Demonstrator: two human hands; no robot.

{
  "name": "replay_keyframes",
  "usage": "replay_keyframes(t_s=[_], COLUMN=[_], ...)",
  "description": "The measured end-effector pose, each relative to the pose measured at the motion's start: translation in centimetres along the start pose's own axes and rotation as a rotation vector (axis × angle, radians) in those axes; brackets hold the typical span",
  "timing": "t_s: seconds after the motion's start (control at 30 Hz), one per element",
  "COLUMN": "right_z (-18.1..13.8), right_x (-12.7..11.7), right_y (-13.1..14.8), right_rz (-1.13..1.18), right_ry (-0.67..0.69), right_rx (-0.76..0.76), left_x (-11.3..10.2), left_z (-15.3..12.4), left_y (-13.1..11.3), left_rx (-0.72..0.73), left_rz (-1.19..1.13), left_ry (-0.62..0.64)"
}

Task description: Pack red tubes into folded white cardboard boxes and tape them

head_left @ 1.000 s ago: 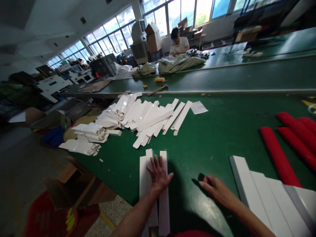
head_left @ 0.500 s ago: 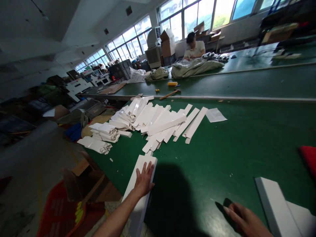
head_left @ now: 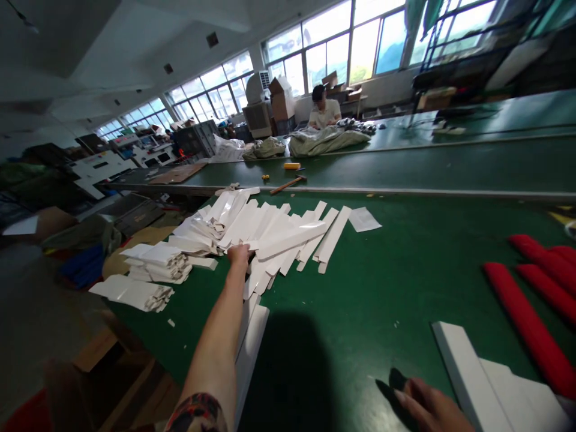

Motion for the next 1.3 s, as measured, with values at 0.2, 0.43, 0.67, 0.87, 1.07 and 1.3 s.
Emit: replay_keyframes(t_s=[0.2, 0.43, 0.67, 0.87, 1.07, 1.3], right_z=[1.8, 4.9, 4.4, 5.0, 9.4, 14.2], right_x=[-5.5, -9.7, -10.7, -13.5, -21.1, -26.0], right_y=[8.2, 18.4, 13.9, 12.2, 3.1, -9.2], right_rz=[-0.106, -0.214, 0.256, 0.434, 0.244, -0.157], right_ry=[-0.548, -0.716, -0.456, -0.256, -0.428, -0.906], right_rx=[-0.387, -0.712, -0.466, -0.492, -0.102, 0.436], left_x=[-0.2, -0.7, 2.8, 7.6, 9.4, 11.7], left_z=[-8.9, -23.5, -28.1, -32.0, -31.9, -34.1], left_y=[-6.8, -11.4, -10.1, -6.2, -7.0, -6.0], left_rx=[0.021, -0.047, 0.232, 0.296, 0.364, 0.373], left_rz=[-0.089, -0.217, -0.354, -0.296, -0.261, -0.306], left_ry=[0.464, 0.997, 1.129, 1.349, 1.073, 0.962])
Point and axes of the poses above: each hand's wrist, its own z-axis towards the middle knuckle, its own x-axis out of the palm, y = z × x, the point moved 3 cm from there along z, towards the middle knuckle, and after that the axes turned 14 degrees about -y, right-handed, at the moved point
